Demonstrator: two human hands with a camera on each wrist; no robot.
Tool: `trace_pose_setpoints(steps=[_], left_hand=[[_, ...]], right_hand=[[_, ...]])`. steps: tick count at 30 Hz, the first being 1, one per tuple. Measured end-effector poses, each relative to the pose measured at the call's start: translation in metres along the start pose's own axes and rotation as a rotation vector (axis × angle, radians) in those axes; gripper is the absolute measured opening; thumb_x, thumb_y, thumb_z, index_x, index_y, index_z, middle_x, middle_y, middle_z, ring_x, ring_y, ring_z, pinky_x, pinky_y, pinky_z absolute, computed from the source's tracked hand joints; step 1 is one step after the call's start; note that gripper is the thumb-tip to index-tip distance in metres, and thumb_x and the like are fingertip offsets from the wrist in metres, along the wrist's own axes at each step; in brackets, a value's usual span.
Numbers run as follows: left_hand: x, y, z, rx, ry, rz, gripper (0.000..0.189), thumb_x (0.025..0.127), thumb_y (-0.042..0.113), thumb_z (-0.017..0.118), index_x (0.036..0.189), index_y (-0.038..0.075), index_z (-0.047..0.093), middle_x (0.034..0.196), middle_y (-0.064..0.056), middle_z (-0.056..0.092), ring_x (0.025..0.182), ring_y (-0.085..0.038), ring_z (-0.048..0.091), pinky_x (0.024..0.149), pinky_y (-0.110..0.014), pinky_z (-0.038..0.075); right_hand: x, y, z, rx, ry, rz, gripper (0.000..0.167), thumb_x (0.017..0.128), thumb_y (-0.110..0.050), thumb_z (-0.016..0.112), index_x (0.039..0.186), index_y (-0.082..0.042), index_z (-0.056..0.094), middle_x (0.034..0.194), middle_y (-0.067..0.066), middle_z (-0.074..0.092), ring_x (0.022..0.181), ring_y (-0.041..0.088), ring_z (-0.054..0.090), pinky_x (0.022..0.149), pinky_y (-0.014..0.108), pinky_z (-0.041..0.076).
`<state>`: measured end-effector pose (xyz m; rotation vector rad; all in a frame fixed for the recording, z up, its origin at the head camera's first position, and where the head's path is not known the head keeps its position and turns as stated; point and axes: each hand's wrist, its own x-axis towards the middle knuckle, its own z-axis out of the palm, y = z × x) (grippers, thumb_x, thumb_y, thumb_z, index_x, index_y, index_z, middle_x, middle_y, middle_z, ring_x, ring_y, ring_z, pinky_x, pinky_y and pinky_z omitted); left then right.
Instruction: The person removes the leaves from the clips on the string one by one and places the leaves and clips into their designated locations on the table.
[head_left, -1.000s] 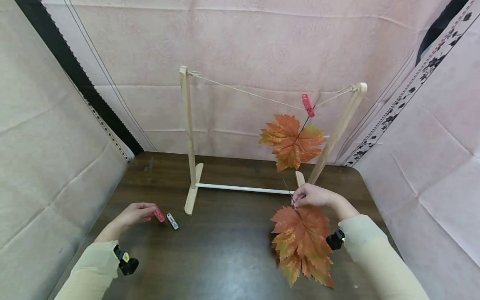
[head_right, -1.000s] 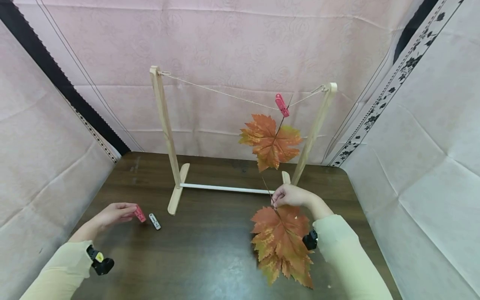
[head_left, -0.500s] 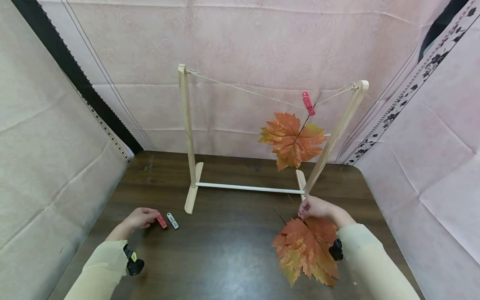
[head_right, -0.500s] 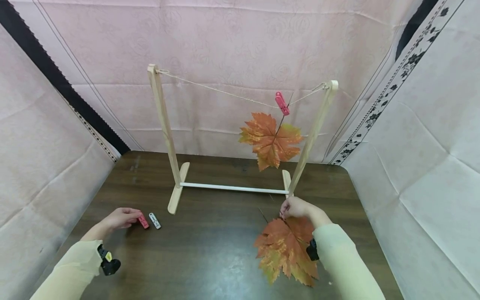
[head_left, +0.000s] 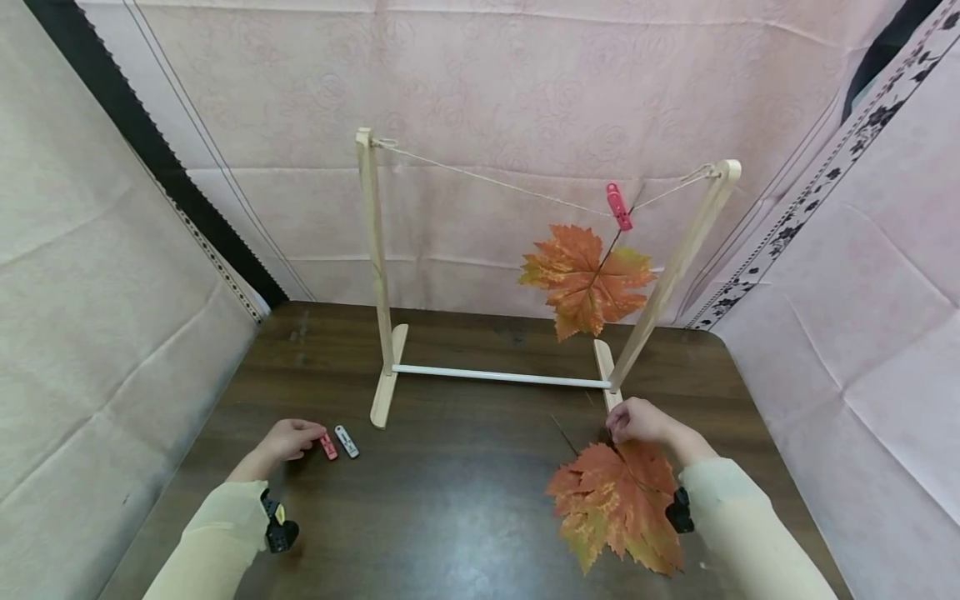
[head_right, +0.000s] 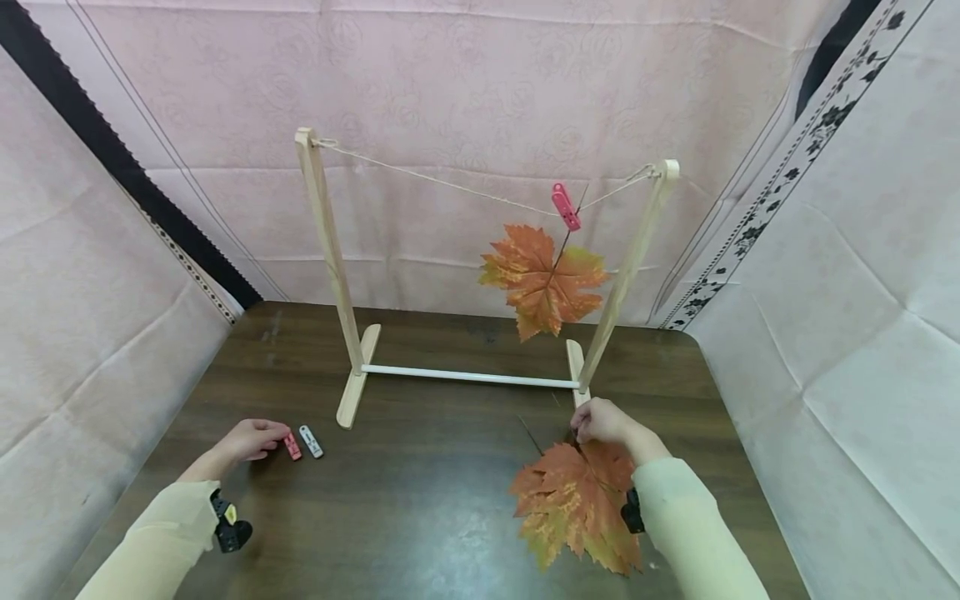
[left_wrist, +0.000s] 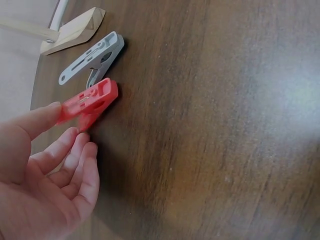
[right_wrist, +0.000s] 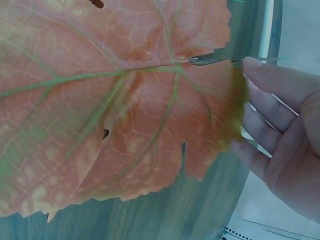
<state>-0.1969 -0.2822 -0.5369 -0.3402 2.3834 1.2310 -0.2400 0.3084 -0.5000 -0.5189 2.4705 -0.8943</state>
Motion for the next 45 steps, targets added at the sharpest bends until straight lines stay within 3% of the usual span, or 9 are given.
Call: trace_pose_setpoints(steps=[6,13,18,24,32,37,42,45], left_hand=[[-0.002,0.001,-0.001,-0.005,0.028,-0.022,0.046,0.096,0.022,0.050,0.123,-0.014,0.049,0.125,-0.035,0.049,0.113,-0.044,0.050,0.093,-0.051,0.048],[-0.004,0.013,-0.012,-0.009,0.061,0.015,0.053,0.098,0.028,0.047,0.132,-0.011,0.041,0.129,-0.032,0.045,0.114,-0.040,0.047,0.095,-0.049,0.046],[-0.010,0.038,-0.023,-0.041,0.039,0.117,0.057,0.099,0.033,0.044,0.137,-0.009,0.035,0.139,-0.032,0.038,0.125,-0.043,0.042,0.100,-0.049,0.043],[-0.013,0.069,-0.033,-0.034,0.005,0.259,0.060,0.098,0.037,0.046,0.138,-0.006,0.035,0.139,-0.031,0.040,0.127,-0.042,0.043,0.100,-0.047,0.045],[-0.021,0.113,-0.043,-0.056,-0.043,0.363,0.057,0.097,0.035,0.048,0.139,-0.003,0.036,0.141,-0.027,0.039,0.128,-0.040,0.041,0.103,-0.047,0.041],[-0.026,0.138,-0.050,-0.064,-0.083,0.436,0.055,0.097,0.032,0.050,0.140,0.000,0.037,0.142,-0.024,0.039,0.128,-0.038,0.042,0.103,-0.046,0.042],[-0.031,0.160,-0.054,-0.047,-0.097,0.485,0.053,0.096,0.031,0.051,0.138,0.001,0.040,0.140,-0.021,0.043,0.127,-0.032,0.044,0.099,-0.036,0.047],[-0.032,0.174,-0.055,-0.049,-0.107,0.506,0.051,0.096,0.030,0.052,0.137,0.001,0.041,0.140,-0.020,0.044,0.126,-0.028,0.045,0.099,-0.034,0.047]], right_hand=[[-0.001,0.003,-0.001,-0.042,0.049,0.008,0.017,0.075,0.003,0.063,0.091,0.008,0.066,0.077,0.009,0.067,0.069,0.010,0.057,0.061,0.025,0.048],[-0.009,-0.008,-0.015,0.002,0.042,0.001,0.022,0.081,-0.003,0.061,0.099,0.010,0.063,0.081,0.010,0.067,0.071,0.011,0.058,0.062,0.025,0.049],[-0.015,-0.019,-0.030,0.021,0.064,-0.022,0.024,0.083,-0.008,0.065,0.100,0.009,0.064,0.085,0.012,0.068,0.074,0.009,0.060,0.064,0.022,0.050],[-0.025,-0.035,-0.047,0.057,0.080,-0.048,0.027,0.084,-0.013,0.068,0.102,0.007,0.065,0.091,0.017,0.069,0.078,0.006,0.062,0.068,0.021,0.052],[-0.031,-0.050,-0.061,0.160,0.130,-0.026,0.034,0.088,-0.016,0.064,0.113,0.006,0.060,0.102,0.021,0.066,0.080,0.003,0.062,0.072,0.031,0.055],[-0.032,-0.066,-0.066,0.206,0.206,-0.058,0.037,0.088,-0.015,0.064,0.117,0.008,0.057,0.105,0.022,0.064,0.083,0.004,0.064,0.073,0.029,0.056],[-0.035,-0.082,-0.073,0.193,0.272,-0.077,0.038,0.088,-0.016,0.065,0.119,0.004,0.057,0.107,0.015,0.064,0.084,0.002,0.063,0.074,0.027,0.056],[-0.040,-0.090,-0.080,0.190,0.307,-0.087,0.040,0.087,-0.016,0.066,0.120,0.004,0.057,0.105,0.001,0.065,0.086,-0.001,0.061,0.075,0.025,0.055]])
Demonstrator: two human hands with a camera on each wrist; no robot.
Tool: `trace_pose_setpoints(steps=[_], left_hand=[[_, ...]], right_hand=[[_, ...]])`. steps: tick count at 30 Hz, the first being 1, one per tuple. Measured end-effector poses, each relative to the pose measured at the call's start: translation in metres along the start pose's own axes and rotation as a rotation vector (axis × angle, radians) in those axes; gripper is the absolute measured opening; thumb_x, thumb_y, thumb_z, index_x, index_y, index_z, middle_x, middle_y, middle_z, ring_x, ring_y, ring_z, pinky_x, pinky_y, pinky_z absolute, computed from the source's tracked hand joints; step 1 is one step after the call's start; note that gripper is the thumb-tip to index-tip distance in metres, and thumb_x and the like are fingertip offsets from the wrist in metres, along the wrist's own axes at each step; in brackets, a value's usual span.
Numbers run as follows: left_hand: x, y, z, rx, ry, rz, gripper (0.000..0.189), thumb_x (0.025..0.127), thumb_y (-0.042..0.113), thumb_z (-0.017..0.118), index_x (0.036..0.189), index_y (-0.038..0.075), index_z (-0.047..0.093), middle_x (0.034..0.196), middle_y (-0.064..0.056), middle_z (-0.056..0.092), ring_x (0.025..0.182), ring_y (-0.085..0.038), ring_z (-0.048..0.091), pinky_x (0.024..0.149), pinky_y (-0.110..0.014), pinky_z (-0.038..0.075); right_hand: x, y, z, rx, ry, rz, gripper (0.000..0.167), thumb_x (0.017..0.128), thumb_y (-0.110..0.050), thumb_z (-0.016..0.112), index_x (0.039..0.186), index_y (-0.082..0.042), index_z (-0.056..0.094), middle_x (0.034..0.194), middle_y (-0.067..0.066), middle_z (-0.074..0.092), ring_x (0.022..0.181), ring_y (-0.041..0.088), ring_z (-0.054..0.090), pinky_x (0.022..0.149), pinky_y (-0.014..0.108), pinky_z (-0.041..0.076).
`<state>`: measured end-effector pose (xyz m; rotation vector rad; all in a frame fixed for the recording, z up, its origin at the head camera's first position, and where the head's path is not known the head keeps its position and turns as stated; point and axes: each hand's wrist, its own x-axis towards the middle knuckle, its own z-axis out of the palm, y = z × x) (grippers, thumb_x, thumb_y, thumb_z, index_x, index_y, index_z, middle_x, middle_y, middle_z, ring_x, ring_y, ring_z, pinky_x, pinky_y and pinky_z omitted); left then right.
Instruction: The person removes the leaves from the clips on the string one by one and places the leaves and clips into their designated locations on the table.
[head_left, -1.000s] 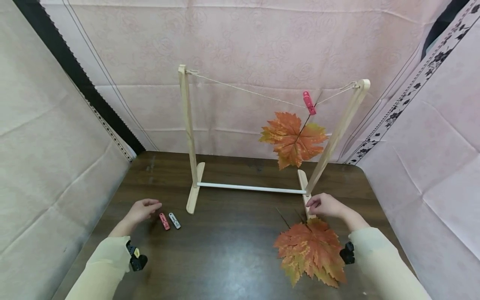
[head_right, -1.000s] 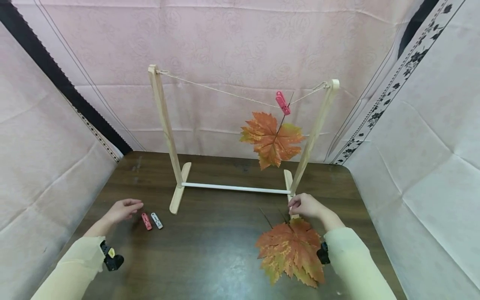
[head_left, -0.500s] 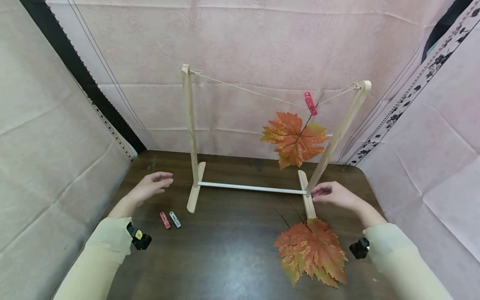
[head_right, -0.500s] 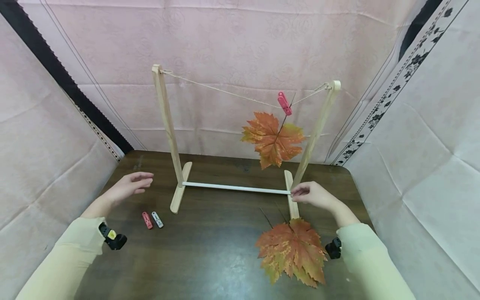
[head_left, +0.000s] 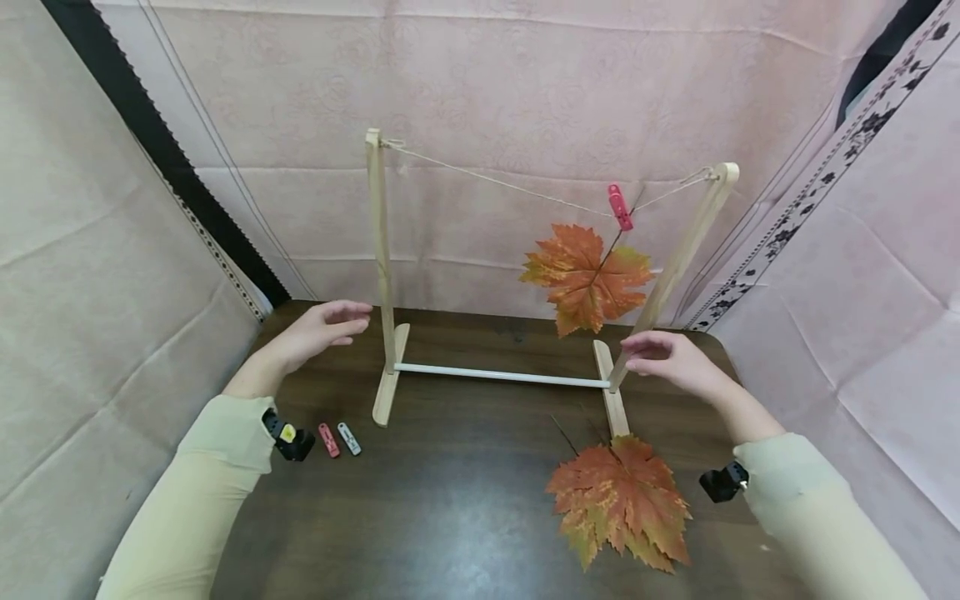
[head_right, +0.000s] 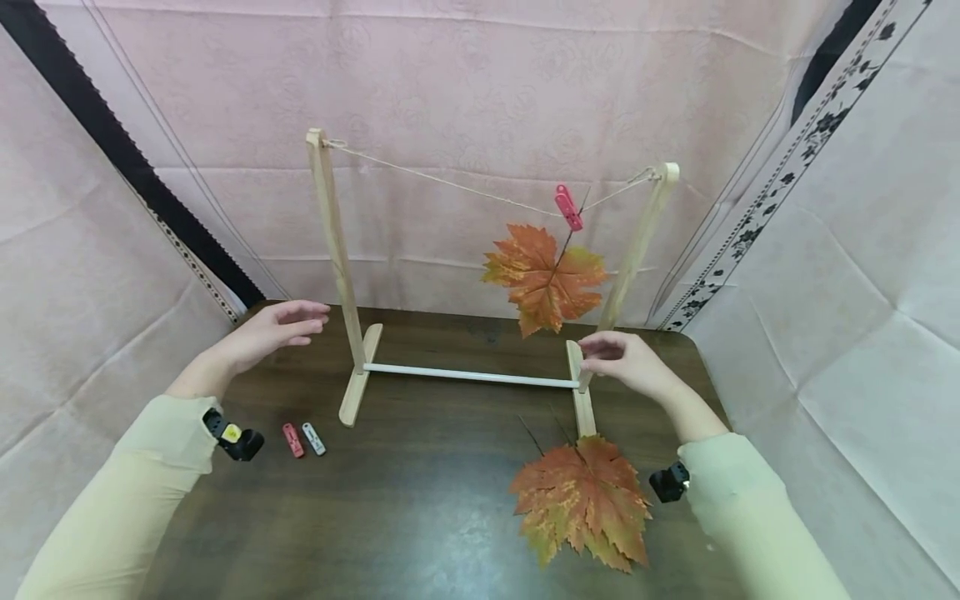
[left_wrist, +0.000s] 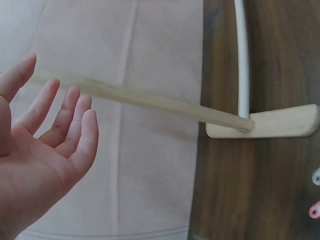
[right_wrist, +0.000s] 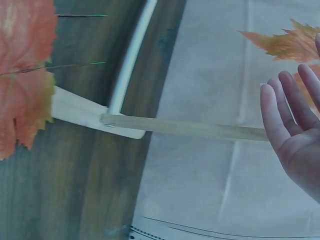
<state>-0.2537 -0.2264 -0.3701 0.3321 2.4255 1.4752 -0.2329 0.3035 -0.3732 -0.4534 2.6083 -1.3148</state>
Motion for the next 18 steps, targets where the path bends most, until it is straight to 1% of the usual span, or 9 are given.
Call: trace_pose_setpoints(steps=[3,5,8,11,13,15,18], left_hand=[[0.007,0.010,0.001,-0.004,-0.013,0.014,0.051,0.096,0.029,0.053,0.138,0.002,0.041,0.141,-0.020,0.042,0.126,-0.027,0.044,0.101,-0.038,0.045],[0.011,0.017,0.003,-0.009,-0.024,0.025,0.050,0.096,0.027,0.053,0.138,0.002,0.040,0.142,-0.020,0.042,0.127,-0.029,0.043,0.103,-0.040,0.043],[0.017,0.028,0.007,-0.005,-0.039,0.046,0.049,0.096,0.025,0.053,0.138,0.003,0.041,0.142,-0.019,0.042,0.129,-0.030,0.042,0.104,-0.043,0.041],[0.023,0.040,0.011,-0.004,-0.048,0.070,0.047,0.096,0.024,0.053,0.137,0.003,0.043,0.139,-0.019,0.045,0.127,-0.030,0.044,0.104,-0.045,0.041],[0.027,0.048,0.014,-0.004,-0.056,0.086,0.046,0.096,0.024,0.053,0.136,0.004,0.044,0.137,-0.018,0.046,0.125,-0.030,0.045,0.104,-0.046,0.041],[0.030,0.057,0.017,-0.001,-0.058,0.104,0.046,0.096,0.025,0.053,0.136,0.005,0.044,0.136,-0.017,0.047,0.122,-0.030,0.047,0.102,-0.045,0.042],[0.034,0.071,0.021,-0.010,-0.067,0.137,0.046,0.096,0.024,0.053,0.137,0.006,0.044,0.136,-0.016,0.047,0.121,-0.029,0.048,0.101,-0.042,0.044]], right_hand=[[-0.001,-0.008,-0.007,0.012,0.045,-0.027,0.039,0.087,-0.015,0.066,0.120,0.004,0.056,0.100,-0.015,0.063,0.086,-0.003,0.061,0.074,0.024,0.055],[0.000,-0.012,-0.011,0.040,0.070,-0.058,0.033,0.087,-0.011,0.065,0.117,0.001,0.058,0.097,-0.021,0.062,0.084,-0.004,0.061,0.072,0.022,0.055],[0.001,-0.018,-0.017,0.097,0.089,-0.106,0.025,0.087,-0.005,0.063,0.112,-0.007,0.059,0.095,-0.023,0.063,0.082,-0.004,0.062,0.070,0.021,0.056],[0.003,-0.026,-0.022,0.120,0.101,-0.138,0.025,0.087,-0.002,0.062,0.113,-0.002,0.059,0.096,-0.022,0.064,0.084,-0.003,0.062,0.069,0.020,0.055],[0.005,-0.033,-0.025,0.096,0.124,-0.144,0.030,0.087,-0.004,0.063,0.116,0.006,0.056,0.096,-0.023,0.063,0.087,-0.004,0.061,0.070,0.018,0.055],[0.006,-0.041,-0.027,0.057,0.155,-0.143,0.038,0.087,-0.006,0.064,0.120,0.011,0.052,0.097,-0.023,0.063,0.089,-0.004,0.060,0.071,0.015,0.053],[0.009,-0.053,-0.029,0.022,0.198,-0.135,0.041,0.087,-0.009,0.065,0.122,0.009,0.052,0.097,-0.022,0.064,0.090,-0.006,0.059,0.071,0.013,0.052]])
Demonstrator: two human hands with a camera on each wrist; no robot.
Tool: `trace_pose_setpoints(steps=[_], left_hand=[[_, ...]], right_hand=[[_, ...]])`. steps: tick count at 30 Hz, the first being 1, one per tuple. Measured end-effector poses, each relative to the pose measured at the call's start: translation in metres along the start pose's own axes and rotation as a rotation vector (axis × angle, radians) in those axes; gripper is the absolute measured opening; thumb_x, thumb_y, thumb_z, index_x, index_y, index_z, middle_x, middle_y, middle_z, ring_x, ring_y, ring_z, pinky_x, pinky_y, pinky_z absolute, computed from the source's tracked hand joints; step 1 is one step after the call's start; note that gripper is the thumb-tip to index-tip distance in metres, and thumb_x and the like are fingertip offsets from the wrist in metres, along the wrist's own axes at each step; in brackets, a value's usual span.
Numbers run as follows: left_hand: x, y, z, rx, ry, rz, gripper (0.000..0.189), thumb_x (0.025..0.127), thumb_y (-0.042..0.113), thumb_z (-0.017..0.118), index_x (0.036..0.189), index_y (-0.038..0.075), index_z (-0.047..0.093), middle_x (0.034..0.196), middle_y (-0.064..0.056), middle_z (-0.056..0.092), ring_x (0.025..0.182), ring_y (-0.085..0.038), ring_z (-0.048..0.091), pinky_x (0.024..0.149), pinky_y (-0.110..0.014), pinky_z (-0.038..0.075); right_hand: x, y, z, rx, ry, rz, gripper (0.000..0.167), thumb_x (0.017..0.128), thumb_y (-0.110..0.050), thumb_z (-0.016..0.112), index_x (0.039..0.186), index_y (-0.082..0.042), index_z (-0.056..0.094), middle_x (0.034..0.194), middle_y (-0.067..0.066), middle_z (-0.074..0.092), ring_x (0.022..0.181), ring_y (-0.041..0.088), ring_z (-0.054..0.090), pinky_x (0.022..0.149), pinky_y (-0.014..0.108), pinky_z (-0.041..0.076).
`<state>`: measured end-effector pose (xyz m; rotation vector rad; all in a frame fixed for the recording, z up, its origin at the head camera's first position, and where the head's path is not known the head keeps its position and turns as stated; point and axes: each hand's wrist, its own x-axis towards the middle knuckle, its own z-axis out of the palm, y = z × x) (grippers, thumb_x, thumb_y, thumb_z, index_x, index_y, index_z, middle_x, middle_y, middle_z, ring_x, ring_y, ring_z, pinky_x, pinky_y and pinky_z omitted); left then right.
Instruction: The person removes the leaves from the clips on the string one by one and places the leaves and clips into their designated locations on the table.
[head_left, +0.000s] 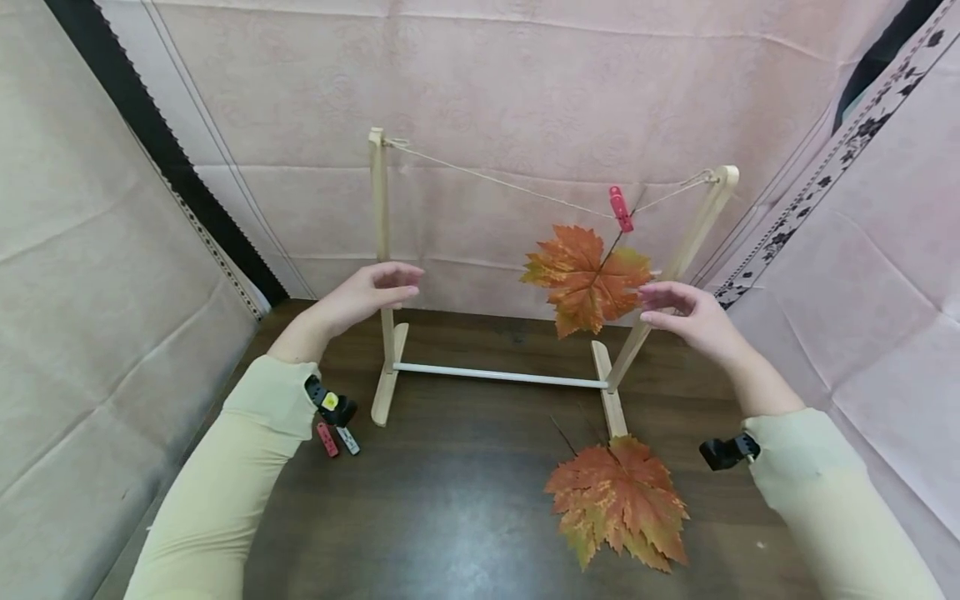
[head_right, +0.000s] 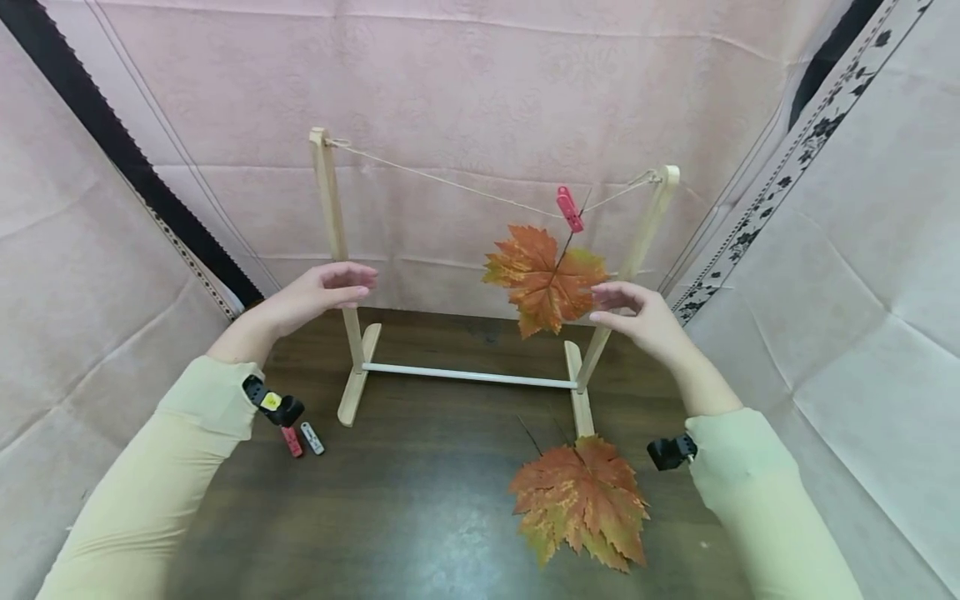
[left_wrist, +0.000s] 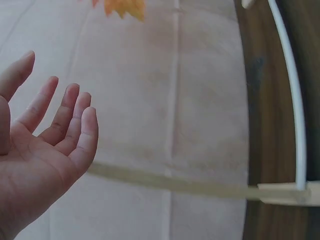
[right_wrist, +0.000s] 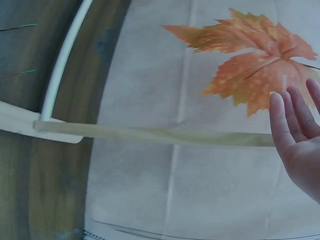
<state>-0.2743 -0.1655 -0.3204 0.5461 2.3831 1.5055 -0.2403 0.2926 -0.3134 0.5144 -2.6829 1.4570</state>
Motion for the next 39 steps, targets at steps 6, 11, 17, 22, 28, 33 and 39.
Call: trace_pose_setpoints(steps=[6,11,17,22,28,33,39], left_hand=[[0.013,0.027,0.010,-0.041,-0.005,0.034,0.045,0.095,0.022,0.054,0.137,0.007,0.044,0.137,-0.014,0.047,0.125,-0.025,0.047,0.104,-0.042,0.042],[0.026,0.048,0.021,-0.056,-0.005,0.094,0.043,0.095,0.018,0.054,0.135,0.007,0.045,0.137,-0.013,0.049,0.123,-0.024,0.049,0.102,-0.042,0.043],[0.037,0.069,0.039,-0.063,0.008,0.136,0.042,0.094,0.017,0.055,0.135,0.008,0.047,0.134,-0.013,0.052,0.120,-0.023,0.052,0.100,-0.042,0.045],[0.050,0.090,0.055,-0.071,-0.008,0.174,0.043,0.094,0.019,0.056,0.135,0.010,0.047,0.132,-0.010,0.053,0.119,-0.021,0.053,0.099,-0.041,0.046],[0.068,0.123,0.075,-0.111,-0.002,0.213,0.044,0.092,0.022,0.060,0.134,0.012,0.049,0.128,-0.008,0.056,0.112,-0.017,0.057,0.093,-0.030,0.050],[0.084,0.148,0.090,-0.113,0.031,0.246,0.046,0.091,0.027,0.061,0.134,0.013,0.048,0.129,-0.006,0.056,0.110,-0.014,0.057,0.094,-0.030,0.049],[0.103,0.162,0.101,-0.180,0.092,0.231,0.050,0.090,0.027,0.062,0.136,0.016,0.047,0.133,-0.003,0.054,0.118,-0.013,0.053,0.097,-0.027,0.047]], right_hand=[[0.008,-0.011,-0.001,0.003,0.037,-0.013,0.042,0.088,-0.009,0.064,0.125,0.005,0.051,0.102,-0.024,0.061,0.094,-0.005,0.057,0.070,0.011,0.050],[0.012,-0.015,-0.001,0.022,0.144,-0.027,0.044,0.087,-0.009,0.066,0.127,0.000,0.052,0.105,-0.023,0.059,0.097,-0.004,0.057,0.077,0.008,0.046],[0.018,-0.025,0.002,0.086,0.239,-0.031,0.045,0.085,-0.011,0.068,0.128,-0.011,0.054,0.113,-0.018,0.058,0.106,-0.001,0.054,0.087,0.007,0.044],[0.022,-0.035,0.005,0.083,0.237,0.000,0.049,0.086,-0.017,0.067,0.132,-0.011,0.051,0.126,-0.006,0.055,0.108,0.002,0.053,0.085,0.008,0.044],[0.029,-0.041,0.013,0.110,0.279,0.037,0.055,0.087,-0.018,0.067,0.136,-0.007,0.045,0.137,0.011,0.049,0.119,0.010,0.049,0.106,0.031,0.039],[0.037,-0.043,0.019,0.143,0.302,0.043,0.058,0.087,-0.014,0.066,0.138,-0.004,0.040,0.140,0.018,0.045,0.127,0.019,0.044,0.111,0.040,0.032],[0.047,-0.039,0.026,0.144,0.308,0.083,0.056,0.086,-0.012,0.066,0.136,-0.002,0.043,0.140,0.017,0.046,0.129,0.024,0.043,0.112,0.037,0.031]])
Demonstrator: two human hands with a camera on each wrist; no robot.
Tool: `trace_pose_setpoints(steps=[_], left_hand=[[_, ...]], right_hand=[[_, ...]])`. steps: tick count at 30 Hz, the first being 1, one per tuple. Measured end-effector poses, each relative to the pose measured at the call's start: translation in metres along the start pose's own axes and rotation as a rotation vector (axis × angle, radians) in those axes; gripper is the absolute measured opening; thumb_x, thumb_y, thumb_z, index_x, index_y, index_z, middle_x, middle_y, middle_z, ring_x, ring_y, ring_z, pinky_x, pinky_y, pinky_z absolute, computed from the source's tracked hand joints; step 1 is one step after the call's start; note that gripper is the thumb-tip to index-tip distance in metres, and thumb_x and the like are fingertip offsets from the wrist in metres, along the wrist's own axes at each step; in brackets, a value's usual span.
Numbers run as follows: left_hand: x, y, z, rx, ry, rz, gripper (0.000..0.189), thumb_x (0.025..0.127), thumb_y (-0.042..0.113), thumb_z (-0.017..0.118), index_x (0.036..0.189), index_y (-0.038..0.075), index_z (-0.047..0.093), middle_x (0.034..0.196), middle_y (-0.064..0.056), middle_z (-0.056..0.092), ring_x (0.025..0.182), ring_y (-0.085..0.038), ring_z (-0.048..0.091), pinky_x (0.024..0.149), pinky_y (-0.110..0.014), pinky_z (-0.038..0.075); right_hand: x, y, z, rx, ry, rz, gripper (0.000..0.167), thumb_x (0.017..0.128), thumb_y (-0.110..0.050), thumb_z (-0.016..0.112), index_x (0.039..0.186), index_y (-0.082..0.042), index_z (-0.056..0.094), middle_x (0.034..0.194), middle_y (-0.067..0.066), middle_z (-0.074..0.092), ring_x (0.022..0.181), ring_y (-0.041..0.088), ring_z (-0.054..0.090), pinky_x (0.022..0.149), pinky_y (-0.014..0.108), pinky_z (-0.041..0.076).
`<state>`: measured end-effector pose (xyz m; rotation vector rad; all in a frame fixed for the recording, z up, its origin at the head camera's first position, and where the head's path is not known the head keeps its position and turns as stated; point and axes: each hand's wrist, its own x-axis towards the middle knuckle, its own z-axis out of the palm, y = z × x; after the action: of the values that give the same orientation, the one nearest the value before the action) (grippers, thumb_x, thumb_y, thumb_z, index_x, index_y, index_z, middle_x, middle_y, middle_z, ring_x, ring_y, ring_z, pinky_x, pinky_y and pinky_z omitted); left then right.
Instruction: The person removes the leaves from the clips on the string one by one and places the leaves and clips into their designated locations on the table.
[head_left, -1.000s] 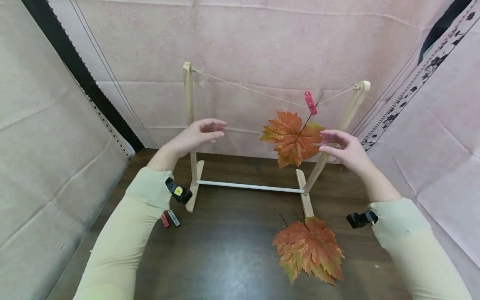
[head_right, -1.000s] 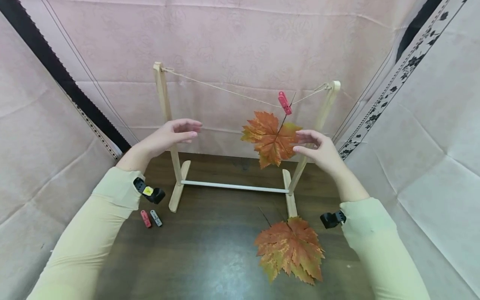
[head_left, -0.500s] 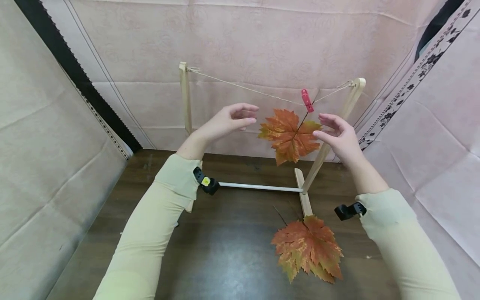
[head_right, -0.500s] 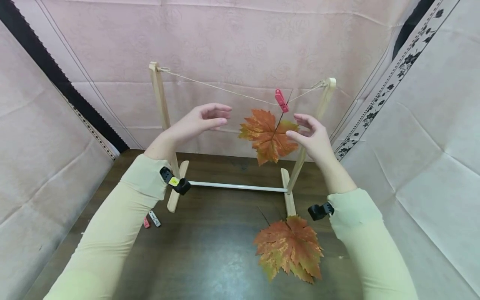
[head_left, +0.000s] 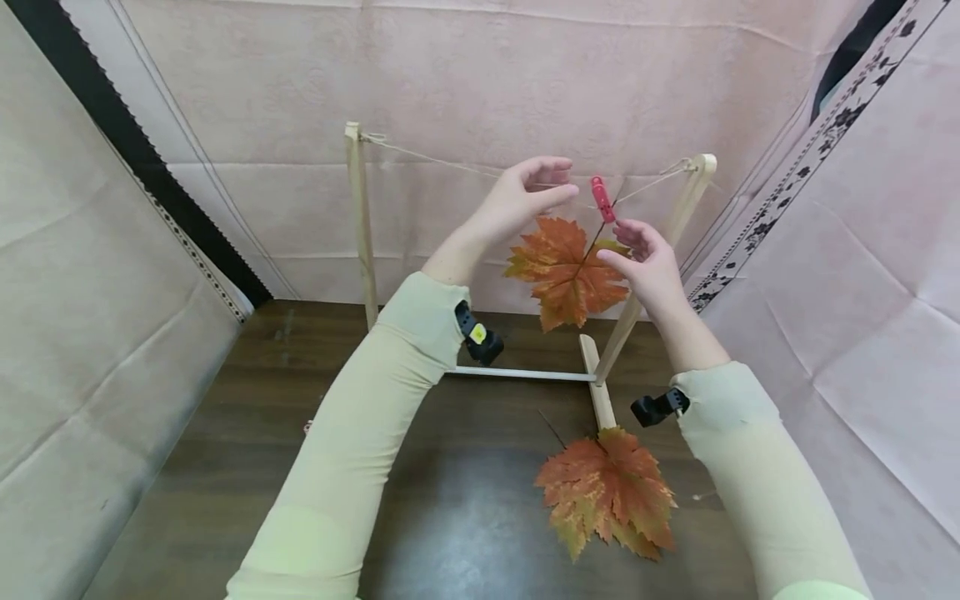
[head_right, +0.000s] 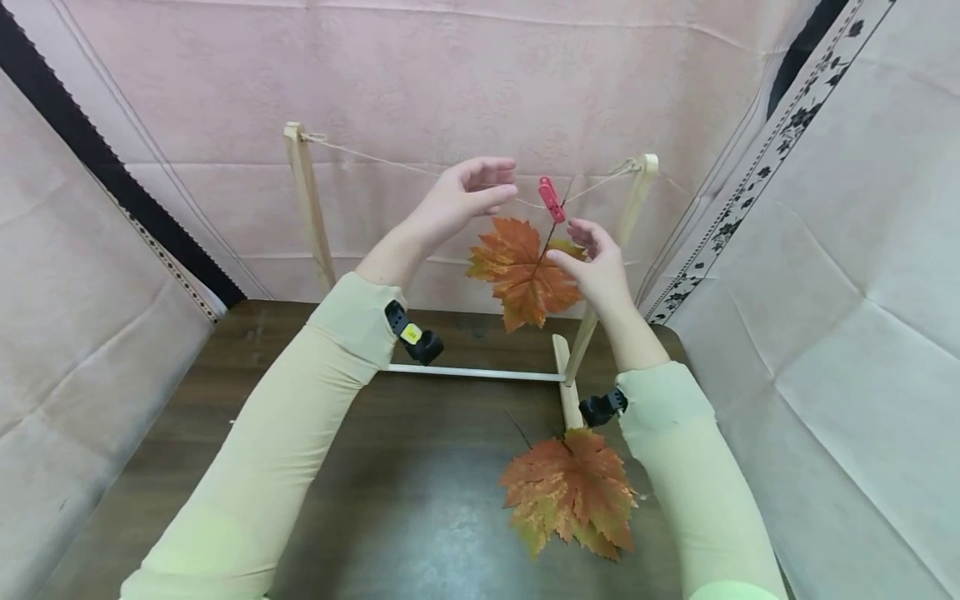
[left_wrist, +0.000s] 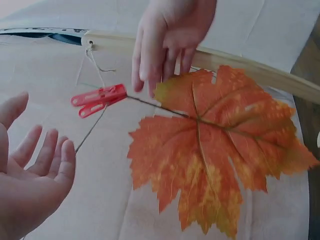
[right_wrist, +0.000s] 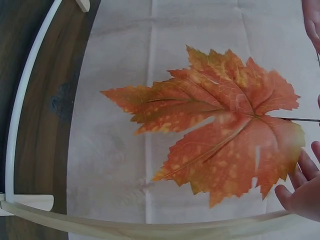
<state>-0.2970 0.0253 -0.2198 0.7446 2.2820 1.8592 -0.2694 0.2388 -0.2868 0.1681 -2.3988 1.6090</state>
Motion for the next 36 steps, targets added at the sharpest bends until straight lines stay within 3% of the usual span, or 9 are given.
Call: trace_pose_setpoints(steps=[3,7,11,15,18,22,30,36], left_hand=[[0.007,0.002,0.005,-0.043,0.040,0.006,0.050,0.090,0.025,0.063,0.136,0.015,0.047,0.135,-0.003,0.053,0.119,-0.012,0.052,0.095,-0.022,0.047],[0.012,0.009,0.012,-0.043,0.069,0.033,0.051,0.089,0.023,0.064,0.136,0.013,0.048,0.137,-0.003,0.052,0.123,-0.011,0.050,0.097,-0.019,0.044],[0.021,0.017,0.017,0.016,0.039,0.030,0.054,0.089,0.023,0.065,0.137,0.011,0.046,0.141,-0.003,0.049,0.127,-0.011,0.047,0.100,-0.018,0.041],[0.028,0.018,0.019,0.123,-0.036,-0.022,0.057,0.090,0.026,0.063,0.141,0.010,0.041,0.143,-0.001,0.046,0.129,-0.011,0.044,0.102,-0.020,0.040],[0.031,0.017,0.021,0.196,-0.092,-0.040,0.057,0.091,0.026,0.060,0.141,0.007,0.040,0.141,-0.005,0.048,0.128,-0.012,0.046,0.101,-0.021,0.042],[0.033,0.014,0.025,0.232,-0.093,-0.015,0.051,0.091,0.022,0.060,0.137,0.004,0.045,0.132,-0.009,0.056,0.120,-0.015,0.053,0.093,-0.020,0.046],[0.032,0.013,0.031,0.135,0.011,-0.011,0.034,0.089,0.015,0.064,0.121,0.005,0.061,0.115,-0.009,0.066,0.103,-0.015,0.061,0.080,-0.019,0.051],[0.029,0.013,0.030,0.047,-0.006,-0.038,0.035,0.089,0.013,0.063,0.123,0.003,0.060,0.118,-0.012,0.064,0.104,-0.017,0.063,0.083,-0.020,0.053]], right_hand=[[0.005,0.004,0.004,-0.017,0.004,0.007,0.052,0.086,-0.014,0.067,0.133,-0.001,0.047,0.137,0.017,0.049,0.126,0.025,0.046,0.107,0.032,0.038],[0.009,0.008,0.008,-0.055,0.023,0.021,0.042,0.086,-0.019,0.068,0.124,-0.004,0.057,0.124,0.009,0.059,0.108,0.014,0.056,0.085,0.018,0.047],[0.012,0.009,0.010,-0.039,0.048,0.033,0.032,0.085,-0.020,0.069,0.112,-0.004,0.064,0.095,-0.010,0.063,0.082,-0.001,0.056,0.063,0.013,0.049],[0.013,0.010,0.015,0.014,0.034,0.052,0.021,0.084,-0.020,0.070,0.101,-0.006,0.068,0.074,-0.020,0.061,0.065,-0.003,0.056,0.051,0.017,0.051],[0.013,0.010,0.018,0.008,0.038,0.054,0.013,0.084,-0.020,0.070,0.092,-0.010,0.070,0.069,-0.020,0.061,0.061,-0.003,0.056,0.051,0.017,0.051],[0.013,0.011,0.018,-0.044,0.061,0.039,0.012,0.084,-0.022,0.070,0.088,-0.011,0.072,0.067,-0.022,0.060,0.062,-0.003,0.054,0.053,0.015,0.049],[0.010,0.008,0.012,-0.088,0.042,-0.020,0.026,0.085,-0.019,0.069,0.099,0.003,0.069,0.063,-0.026,0.058,0.057,-0.005,0.048,0.053,0.012,0.042],[0.009,0.008,0.008,-0.029,0.047,-0.048,0.005,0.083,-0.015,0.070,0.086,-0.012,0.073,0.065,-0.025,0.062,0.052,-0.006,0.047,0.048,0.012,0.040]])
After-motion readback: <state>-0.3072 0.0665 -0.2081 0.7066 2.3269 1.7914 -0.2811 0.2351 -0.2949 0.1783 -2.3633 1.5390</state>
